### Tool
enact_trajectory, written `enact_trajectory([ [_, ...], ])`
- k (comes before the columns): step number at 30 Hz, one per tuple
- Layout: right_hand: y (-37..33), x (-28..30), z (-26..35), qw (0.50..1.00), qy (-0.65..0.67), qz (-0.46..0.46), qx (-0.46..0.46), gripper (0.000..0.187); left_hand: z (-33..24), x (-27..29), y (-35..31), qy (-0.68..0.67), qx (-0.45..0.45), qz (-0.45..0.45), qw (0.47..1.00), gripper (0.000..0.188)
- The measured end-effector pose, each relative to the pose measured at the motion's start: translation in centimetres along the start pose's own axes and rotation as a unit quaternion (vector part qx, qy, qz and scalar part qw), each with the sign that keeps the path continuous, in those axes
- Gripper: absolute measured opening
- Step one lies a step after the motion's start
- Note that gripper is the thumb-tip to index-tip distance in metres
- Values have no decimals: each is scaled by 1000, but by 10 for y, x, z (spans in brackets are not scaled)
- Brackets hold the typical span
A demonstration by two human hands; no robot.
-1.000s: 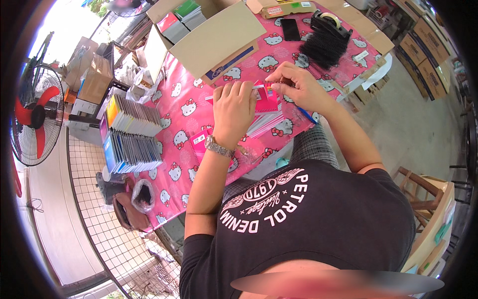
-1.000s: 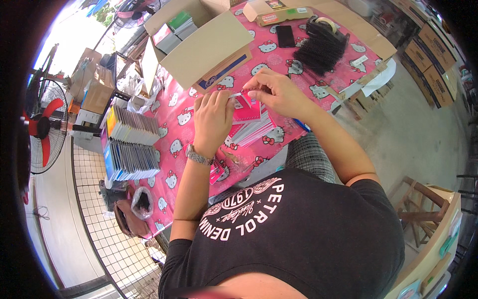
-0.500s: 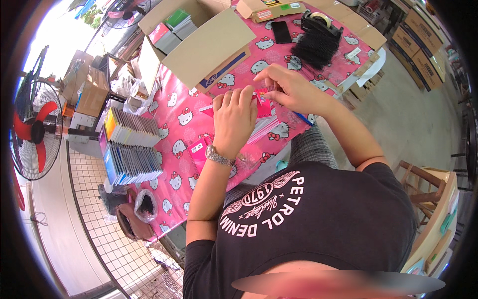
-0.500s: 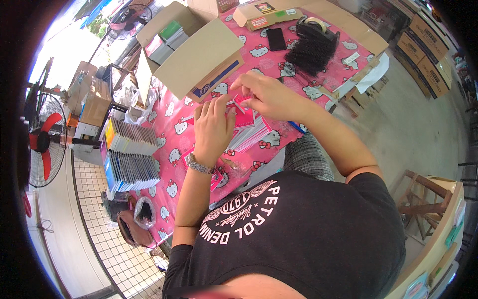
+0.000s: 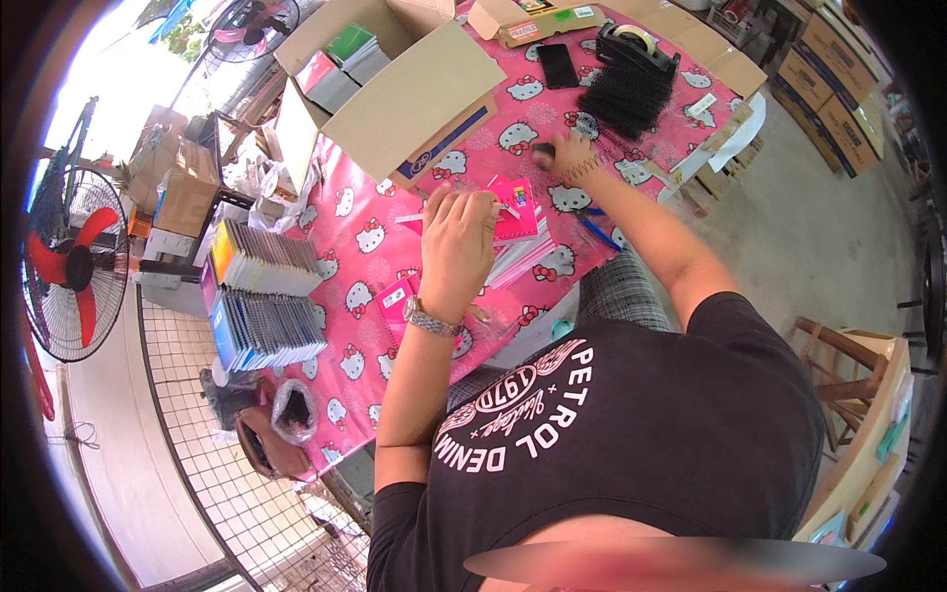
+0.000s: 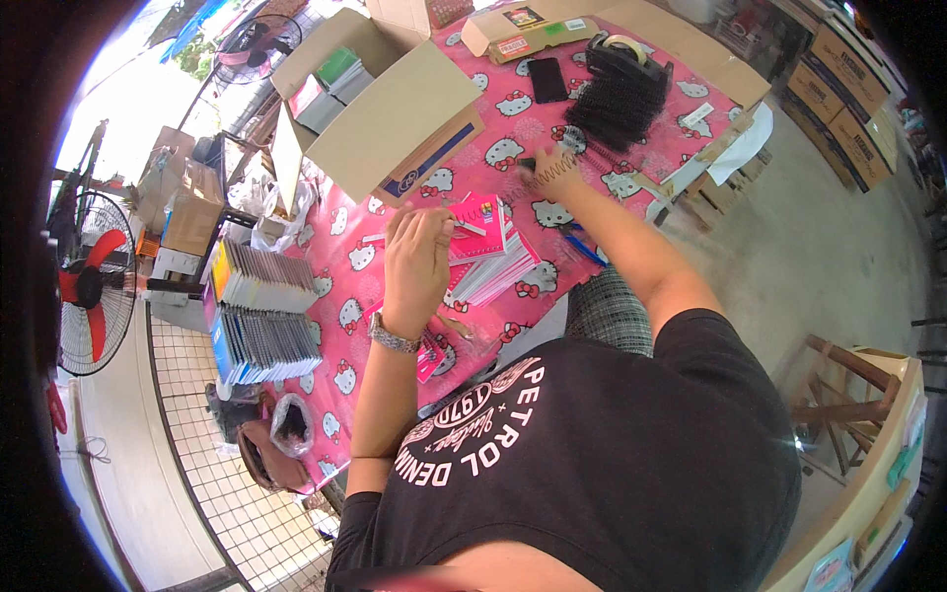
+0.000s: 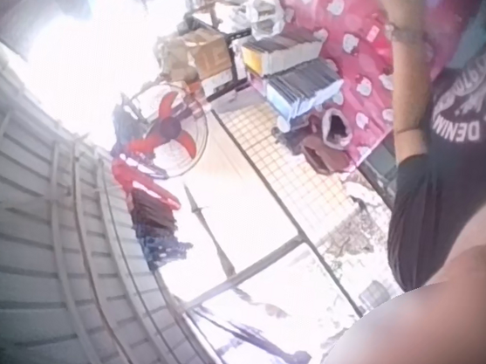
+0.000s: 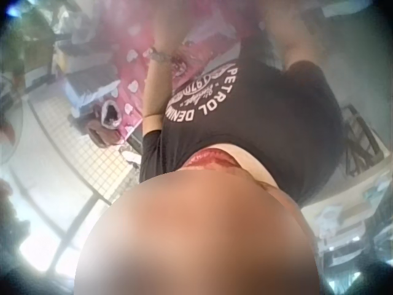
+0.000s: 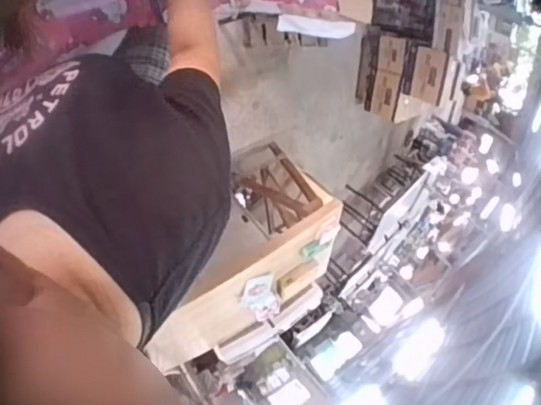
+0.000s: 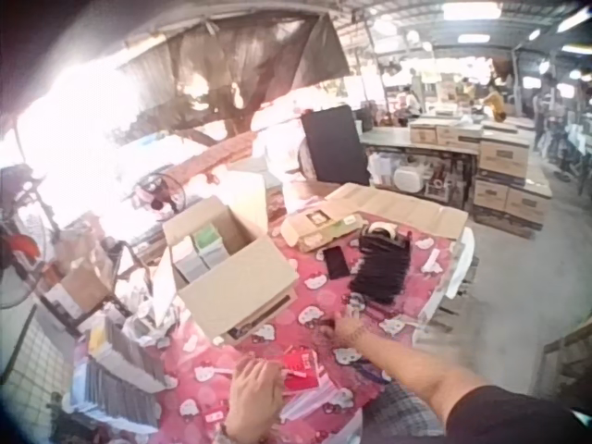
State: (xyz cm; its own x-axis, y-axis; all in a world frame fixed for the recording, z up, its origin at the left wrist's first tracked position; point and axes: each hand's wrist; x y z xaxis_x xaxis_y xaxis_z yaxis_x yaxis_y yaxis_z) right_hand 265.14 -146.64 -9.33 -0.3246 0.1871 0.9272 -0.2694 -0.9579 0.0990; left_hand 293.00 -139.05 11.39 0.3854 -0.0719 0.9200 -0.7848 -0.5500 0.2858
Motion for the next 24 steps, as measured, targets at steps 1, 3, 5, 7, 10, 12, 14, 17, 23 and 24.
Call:
enact_trajectory([
  [1, -23, -14, 11, 999, -34, -28, 17, 49, 3, -1, -5, 10, 7, -10, 1000, 18],
  [3, -33, -15, 16, 998, -56, -10, 15, 48, -3, -1, -7, 55, 49, -44, 996, 20],
  [5, -20, 3, 16, 995, -25, 93, -7, 48, -7, 0, -10, 76, 91, -50, 992, 23],
  [7, 4, 54, 28, 934, 218, 278, 57, 47, -5, 1, -14, 71, 131, -30, 988, 27],
  [10, -30, 158, 74, 655, 624, 354, 238, 45, 9, -4, -16, -26, 124, -27, 992, 31],
  [12, -52, 208, 88, 506, 644, 465, 336, 44, 9, -7, -12, -3, 115, -39, 993, 32],
  [14, -47, 229, 90, 734, 391, 466, 302, 46, 8, -7, -8, 6, 103, -48, 994, 34],
  [17, -49, 229, 86, 662, 475, 471, 339, 46, 8, -8, -7, -6, 95, -55, 994, 37],
  [23, -51, 224, 95, 632, 503, 471, 355, 46, 11, -4, -9, -18, 97, -47, 994, 38],
  [24, -52, 225, 97, 520, 605, 480, 364, 47, 12, -2, -8, -19, 97, -45, 994, 38],
])
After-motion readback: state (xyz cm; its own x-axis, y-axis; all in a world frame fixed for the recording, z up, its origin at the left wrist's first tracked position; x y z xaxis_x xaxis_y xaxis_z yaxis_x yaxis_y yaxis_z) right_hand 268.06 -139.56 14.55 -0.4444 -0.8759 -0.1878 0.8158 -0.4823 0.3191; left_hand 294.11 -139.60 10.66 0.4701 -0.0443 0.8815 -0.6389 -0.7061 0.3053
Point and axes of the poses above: each hand's wrist, its own y-axis towards the middle knuckle, its own x-axis out of the back of the hand, z = x × y, and after that the axes turned 15 degrees about z, right-handed
